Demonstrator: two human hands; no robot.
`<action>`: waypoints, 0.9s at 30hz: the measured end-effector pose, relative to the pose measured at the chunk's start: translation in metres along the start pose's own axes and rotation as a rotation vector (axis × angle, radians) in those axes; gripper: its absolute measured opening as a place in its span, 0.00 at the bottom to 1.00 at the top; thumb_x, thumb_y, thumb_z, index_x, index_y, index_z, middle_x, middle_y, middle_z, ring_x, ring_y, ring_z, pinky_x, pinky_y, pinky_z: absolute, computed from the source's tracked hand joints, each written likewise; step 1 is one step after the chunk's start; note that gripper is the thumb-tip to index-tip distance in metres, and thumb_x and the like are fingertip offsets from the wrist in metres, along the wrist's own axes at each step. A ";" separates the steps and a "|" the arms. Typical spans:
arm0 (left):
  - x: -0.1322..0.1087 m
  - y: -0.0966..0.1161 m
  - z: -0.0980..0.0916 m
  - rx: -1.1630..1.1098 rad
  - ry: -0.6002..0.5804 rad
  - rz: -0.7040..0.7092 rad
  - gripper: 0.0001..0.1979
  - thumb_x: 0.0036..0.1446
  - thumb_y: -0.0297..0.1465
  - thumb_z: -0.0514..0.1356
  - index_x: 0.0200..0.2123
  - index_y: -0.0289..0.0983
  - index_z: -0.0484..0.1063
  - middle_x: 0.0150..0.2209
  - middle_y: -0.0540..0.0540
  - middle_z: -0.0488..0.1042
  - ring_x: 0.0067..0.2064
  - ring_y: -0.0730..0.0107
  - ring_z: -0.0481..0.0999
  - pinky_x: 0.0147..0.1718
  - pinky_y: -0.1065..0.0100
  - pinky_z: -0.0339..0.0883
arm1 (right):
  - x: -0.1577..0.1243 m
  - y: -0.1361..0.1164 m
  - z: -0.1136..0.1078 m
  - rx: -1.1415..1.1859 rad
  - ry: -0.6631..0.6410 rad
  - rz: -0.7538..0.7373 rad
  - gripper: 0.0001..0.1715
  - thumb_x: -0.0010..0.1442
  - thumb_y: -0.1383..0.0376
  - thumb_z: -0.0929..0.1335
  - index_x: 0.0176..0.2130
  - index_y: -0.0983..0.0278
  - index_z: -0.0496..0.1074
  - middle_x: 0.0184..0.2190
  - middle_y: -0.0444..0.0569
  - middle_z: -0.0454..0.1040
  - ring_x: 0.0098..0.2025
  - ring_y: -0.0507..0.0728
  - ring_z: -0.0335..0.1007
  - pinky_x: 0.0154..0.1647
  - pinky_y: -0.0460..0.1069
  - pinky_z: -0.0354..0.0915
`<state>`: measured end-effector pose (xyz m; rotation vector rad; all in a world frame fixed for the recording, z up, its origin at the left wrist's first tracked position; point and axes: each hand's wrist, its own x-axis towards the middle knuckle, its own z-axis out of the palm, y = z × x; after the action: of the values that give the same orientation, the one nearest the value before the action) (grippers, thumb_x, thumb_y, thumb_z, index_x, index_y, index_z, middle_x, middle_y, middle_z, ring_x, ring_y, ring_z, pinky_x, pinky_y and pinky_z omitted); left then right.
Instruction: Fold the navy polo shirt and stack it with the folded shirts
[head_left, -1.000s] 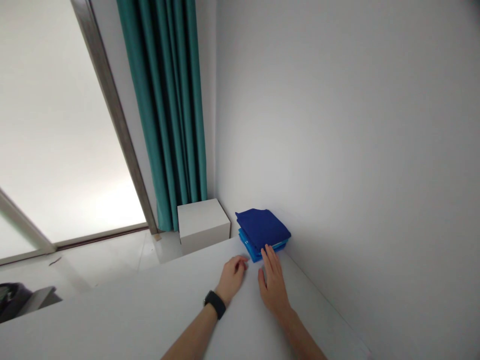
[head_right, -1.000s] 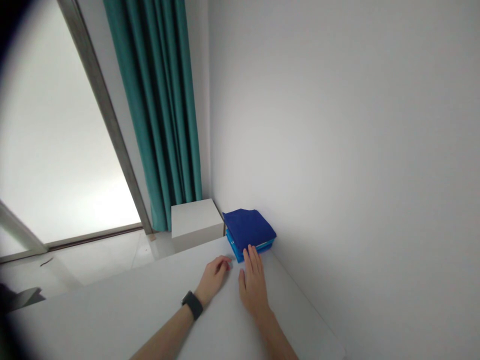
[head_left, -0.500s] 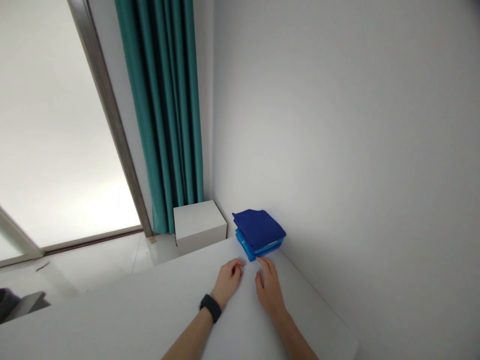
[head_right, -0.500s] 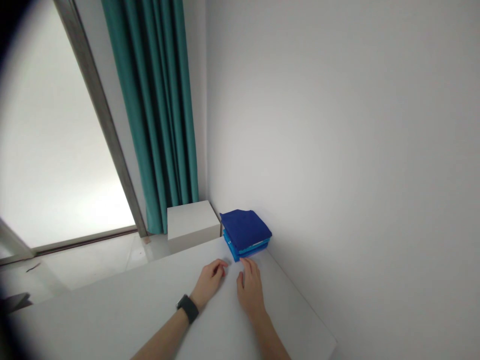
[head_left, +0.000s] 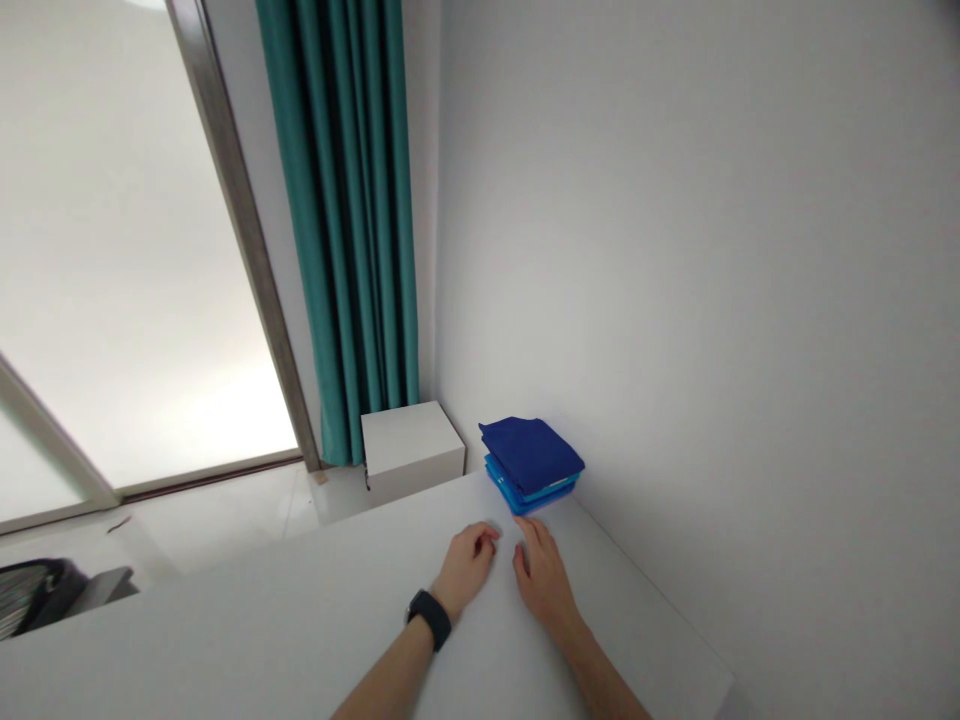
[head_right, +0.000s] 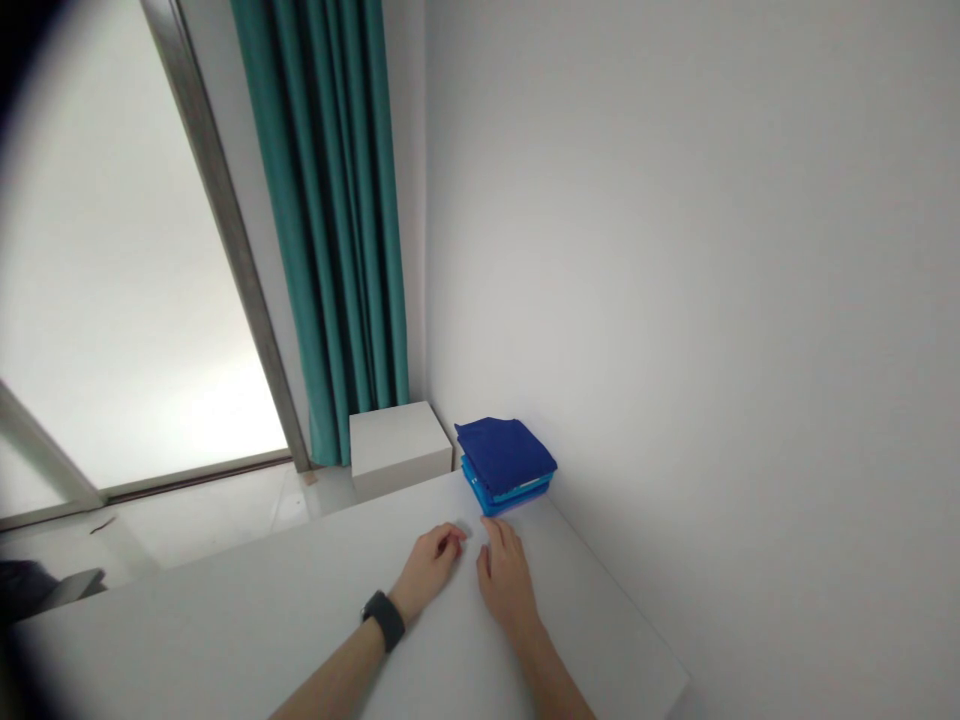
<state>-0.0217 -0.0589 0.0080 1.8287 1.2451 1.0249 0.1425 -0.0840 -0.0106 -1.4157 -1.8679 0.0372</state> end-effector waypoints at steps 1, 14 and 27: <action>-0.002 0.000 -0.001 -0.004 0.008 -0.006 0.13 0.56 0.25 0.50 0.34 0.36 0.75 0.31 0.46 0.77 0.35 0.67 0.74 0.37 0.67 0.65 | 0.000 -0.002 0.001 0.000 -0.005 -0.002 0.27 0.60 0.72 0.58 0.58 0.63 0.63 0.51 0.55 0.70 0.55 0.60 0.64 0.56 0.59 0.64; -0.039 -0.015 -0.042 0.019 0.093 -0.009 0.12 0.56 0.25 0.50 0.34 0.35 0.74 0.33 0.44 0.77 0.37 0.65 0.74 0.39 0.65 0.65 | -0.001 -0.048 0.024 -0.049 -0.150 -0.032 0.27 0.60 0.72 0.58 0.58 0.65 0.63 0.51 0.55 0.71 0.54 0.60 0.64 0.56 0.57 0.61; -0.098 -0.038 -0.120 0.111 0.244 -0.064 0.11 0.56 0.25 0.51 0.33 0.36 0.73 0.33 0.44 0.76 0.37 0.65 0.73 0.39 0.65 0.64 | -0.006 -0.124 0.055 -0.080 -0.268 -0.160 0.24 0.62 0.69 0.59 0.57 0.64 0.65 0.50 0.54 0.72 0.53 0.60 0.65 0.56 0.56 0.59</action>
<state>-0.1659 -0.1276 0.0078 1.7726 1.5228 1.1906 0.0110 -0.1130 0.0036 -1.3624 -2.2207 0.0773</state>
